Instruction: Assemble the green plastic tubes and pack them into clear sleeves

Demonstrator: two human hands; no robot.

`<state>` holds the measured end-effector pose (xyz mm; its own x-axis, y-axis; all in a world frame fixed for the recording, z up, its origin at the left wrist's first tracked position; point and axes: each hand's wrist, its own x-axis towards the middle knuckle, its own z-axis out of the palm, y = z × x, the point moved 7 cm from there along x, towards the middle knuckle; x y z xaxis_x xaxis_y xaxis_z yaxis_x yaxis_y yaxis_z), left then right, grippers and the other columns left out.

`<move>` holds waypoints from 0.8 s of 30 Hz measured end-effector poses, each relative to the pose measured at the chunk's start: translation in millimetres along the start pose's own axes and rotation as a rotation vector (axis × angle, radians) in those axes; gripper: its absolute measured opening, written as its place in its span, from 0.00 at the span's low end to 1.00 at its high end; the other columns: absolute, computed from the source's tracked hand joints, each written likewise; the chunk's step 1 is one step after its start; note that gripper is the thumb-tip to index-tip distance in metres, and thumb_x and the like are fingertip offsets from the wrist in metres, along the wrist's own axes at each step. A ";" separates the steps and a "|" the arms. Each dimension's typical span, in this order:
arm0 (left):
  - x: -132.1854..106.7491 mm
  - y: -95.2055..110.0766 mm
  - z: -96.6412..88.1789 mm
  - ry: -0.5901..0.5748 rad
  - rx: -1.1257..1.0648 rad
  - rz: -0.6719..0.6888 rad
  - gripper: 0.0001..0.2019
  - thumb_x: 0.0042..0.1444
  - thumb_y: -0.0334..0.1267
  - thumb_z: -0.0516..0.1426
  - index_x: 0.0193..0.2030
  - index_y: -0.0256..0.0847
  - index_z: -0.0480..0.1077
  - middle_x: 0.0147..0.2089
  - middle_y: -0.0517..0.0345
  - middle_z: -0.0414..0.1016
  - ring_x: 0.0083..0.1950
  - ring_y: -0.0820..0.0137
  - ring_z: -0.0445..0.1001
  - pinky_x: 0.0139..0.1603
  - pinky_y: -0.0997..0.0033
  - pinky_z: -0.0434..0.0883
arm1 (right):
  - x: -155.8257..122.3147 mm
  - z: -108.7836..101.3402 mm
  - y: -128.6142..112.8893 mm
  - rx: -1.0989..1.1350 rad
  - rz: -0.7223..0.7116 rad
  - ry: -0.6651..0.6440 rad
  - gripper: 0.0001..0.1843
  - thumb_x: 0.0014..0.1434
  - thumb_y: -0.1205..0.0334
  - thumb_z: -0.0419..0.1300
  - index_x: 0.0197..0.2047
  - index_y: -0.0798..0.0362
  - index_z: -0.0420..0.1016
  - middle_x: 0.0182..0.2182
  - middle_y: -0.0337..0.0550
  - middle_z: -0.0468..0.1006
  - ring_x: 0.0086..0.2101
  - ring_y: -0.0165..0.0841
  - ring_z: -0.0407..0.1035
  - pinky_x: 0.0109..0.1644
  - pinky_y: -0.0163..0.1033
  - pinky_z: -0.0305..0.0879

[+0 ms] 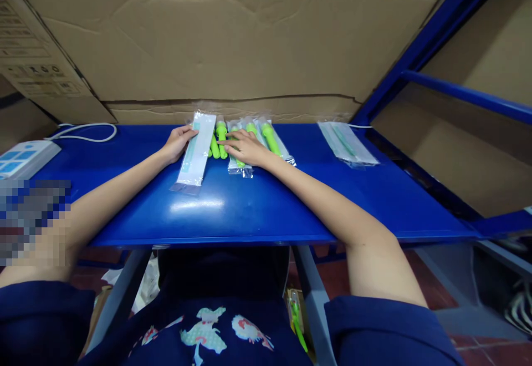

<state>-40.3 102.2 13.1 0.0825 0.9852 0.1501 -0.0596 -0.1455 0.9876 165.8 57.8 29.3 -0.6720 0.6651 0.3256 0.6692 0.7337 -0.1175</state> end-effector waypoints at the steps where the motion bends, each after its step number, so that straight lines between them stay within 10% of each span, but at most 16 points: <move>1: 0.5 -0.5 -0.6 0.002 -0.002 0.002 0.09 0.50 0.37 0.64 0.35 0.34 0.74 0.29 0.59 0.78 0.29 0.74 0.72 0.32 0.76 0.66 | 0.0 -0.3 -0.1 0.003 0.001 0.004 0.27 0.73 0.52 0.44 0.66 0.47 0.73 0.61 0.54 0.73 0.61 0.51 0.62 0.61 0.60 0.57; 24: -9.4 2.6 13.7 -0.052 0.050 -0.086 0.16 0.44 0.48 0.66 0.33 0.37 0.73 0.25 0.61 0.76 0.25 0.73 0.70 0.25 0.76 0.63 | -1.7 -3.2 1.0 0.012 0.014 0.061 0.26 0.74 0.54 0.43 0.64 0.47 0.76 0.56 0.52 0.77 0.54 0.48 0.66 0.52 0.51 0.58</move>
<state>-27.7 91.3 14.9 0.1365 0.9885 0.0654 0.0000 -0.0660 0.9978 168.6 56.9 31.6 -0.6419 0.6656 0.3806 0.6742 0.7264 -0.1332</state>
